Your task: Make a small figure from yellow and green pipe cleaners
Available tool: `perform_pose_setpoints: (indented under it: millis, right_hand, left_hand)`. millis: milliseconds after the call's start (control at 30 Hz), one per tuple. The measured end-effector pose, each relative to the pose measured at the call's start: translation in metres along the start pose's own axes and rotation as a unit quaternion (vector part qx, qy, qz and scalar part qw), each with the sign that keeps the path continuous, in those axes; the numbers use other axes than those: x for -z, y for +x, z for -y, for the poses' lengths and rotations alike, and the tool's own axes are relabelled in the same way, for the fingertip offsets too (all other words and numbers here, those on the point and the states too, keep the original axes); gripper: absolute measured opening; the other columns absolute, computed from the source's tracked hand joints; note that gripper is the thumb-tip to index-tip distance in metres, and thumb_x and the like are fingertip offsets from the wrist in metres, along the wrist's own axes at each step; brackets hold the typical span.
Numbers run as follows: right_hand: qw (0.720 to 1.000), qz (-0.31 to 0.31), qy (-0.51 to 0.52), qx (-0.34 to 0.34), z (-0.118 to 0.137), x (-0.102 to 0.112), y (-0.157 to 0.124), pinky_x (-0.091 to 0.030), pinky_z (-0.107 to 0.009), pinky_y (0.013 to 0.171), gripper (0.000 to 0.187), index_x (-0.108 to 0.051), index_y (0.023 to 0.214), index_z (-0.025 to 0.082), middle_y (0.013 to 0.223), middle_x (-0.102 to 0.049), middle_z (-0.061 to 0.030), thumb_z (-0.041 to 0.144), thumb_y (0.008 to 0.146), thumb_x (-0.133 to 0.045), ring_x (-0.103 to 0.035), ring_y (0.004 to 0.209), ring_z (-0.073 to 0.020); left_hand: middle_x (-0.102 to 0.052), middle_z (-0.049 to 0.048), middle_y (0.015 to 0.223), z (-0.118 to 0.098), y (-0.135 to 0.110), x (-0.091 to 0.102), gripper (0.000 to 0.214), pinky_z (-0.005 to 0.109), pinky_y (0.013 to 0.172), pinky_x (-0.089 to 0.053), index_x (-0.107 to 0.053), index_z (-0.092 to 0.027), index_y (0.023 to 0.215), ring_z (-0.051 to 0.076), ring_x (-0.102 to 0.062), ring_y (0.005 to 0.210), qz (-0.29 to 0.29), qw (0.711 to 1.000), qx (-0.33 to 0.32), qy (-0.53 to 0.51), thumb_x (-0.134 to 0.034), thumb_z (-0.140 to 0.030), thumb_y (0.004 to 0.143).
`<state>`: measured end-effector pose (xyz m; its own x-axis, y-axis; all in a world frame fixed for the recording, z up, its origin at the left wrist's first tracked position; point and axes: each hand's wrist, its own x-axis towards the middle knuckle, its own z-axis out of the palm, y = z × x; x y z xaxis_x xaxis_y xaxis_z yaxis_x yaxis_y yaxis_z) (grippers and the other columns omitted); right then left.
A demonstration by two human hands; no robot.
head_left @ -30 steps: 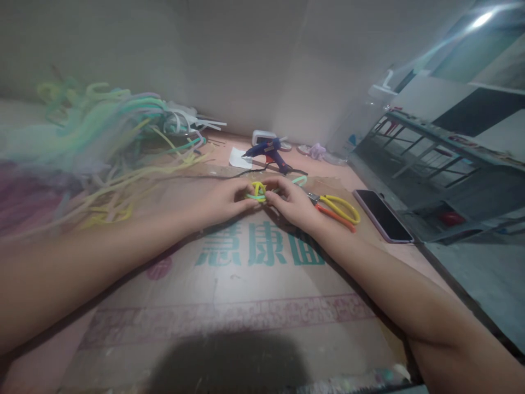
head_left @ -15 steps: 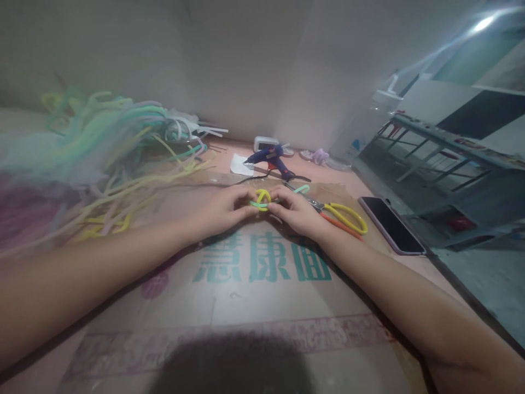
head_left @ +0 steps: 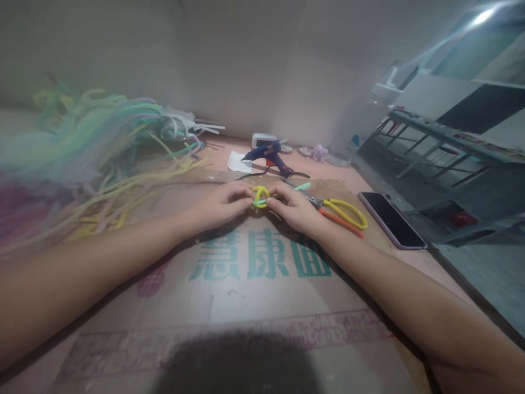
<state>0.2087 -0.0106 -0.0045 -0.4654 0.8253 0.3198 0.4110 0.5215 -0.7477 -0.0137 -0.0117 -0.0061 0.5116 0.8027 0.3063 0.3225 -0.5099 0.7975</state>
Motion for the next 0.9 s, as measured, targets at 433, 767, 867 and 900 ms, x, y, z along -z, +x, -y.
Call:
perform_pose_setpoints:
  millis: [433,767,867,900]
  right_hand:
    - [0.999,-0.001,-0.028,-0.028,0.0051,-0.0009,-0.0008,-0.044,-0.032,0.084,0.011,-0.062,0.088,0.018,0.091,-0.060,-0.0022,0.028,0.086,-0.059,-0.058,0.088,-0.0182]
    - [0.999,0.021,-0.042,-0.019,0.0019,-0.0004,-0.0006,-0.043,-0.034,0.088,0.012,-0.063,0.091,0.018,0.095,-0.062,-0.0041,0.028,0.088,-0.056,-0.059,0.092,-0.0198]
    - [0.999,0.029,-0.031,-0.022,0.0023,0.0009,-0.0007,-0.044,-0.034,0.088,0.012,-0.063,0.092,0.019,0.098,-0.062,-0.0041,0.029,0.088,-0.057,-0.060,0.093,-0.0199]
    - [0.999,0.031,-0.028,-0.021,0.0026,0.0014,-0.0008,-0.044,-0.035,0.089,0.012,-0.063,0.092,0.019,0.098,-0.062,-0.0042,0.029,0.088,-0.058,-0.060,0.094,-0.0200]
  left_hand:
    - [-0.068,0.0033,0.091,-0.0052,-0.0006,-0.0015,0.017,0.034,0.079,-0.048,-0.062,-0.019,0.081,0.021,-0.062,0.085,0.000,0.998,0.023,0.053,-0.052,-0.032,0.082]
    - [-0.068,0.0041,0.098,-0.0007,-0.0002,-0.0008,0.017,0.034,0.082,-0.048,-0.064,-0.019,0.084,0.020,-0.063,0.089,0.019,0.999,0.003,0.048,-0.052,-0.029,0.081]
    - [-0.067,0.0036,0.093,-0.0013,-0.0002,-0.0002,0.016,0.032,0.078,-0.047,-0.062,-0.019,0.083,0.019,-0.061,0.085,0.019,0.998,-0.003,0.059,-0.051,-0.030,0.084]
    - [-0.067,0.0035,0.093,-0.0017,-0.0003,-0.0001,0.016,0.032,0.078,-0.046,-0.062,-0.019,0.082,0.019,-0.061,0.084,0.019,0.998,-0.007,0.061,-0.051,-0.031,0.085]
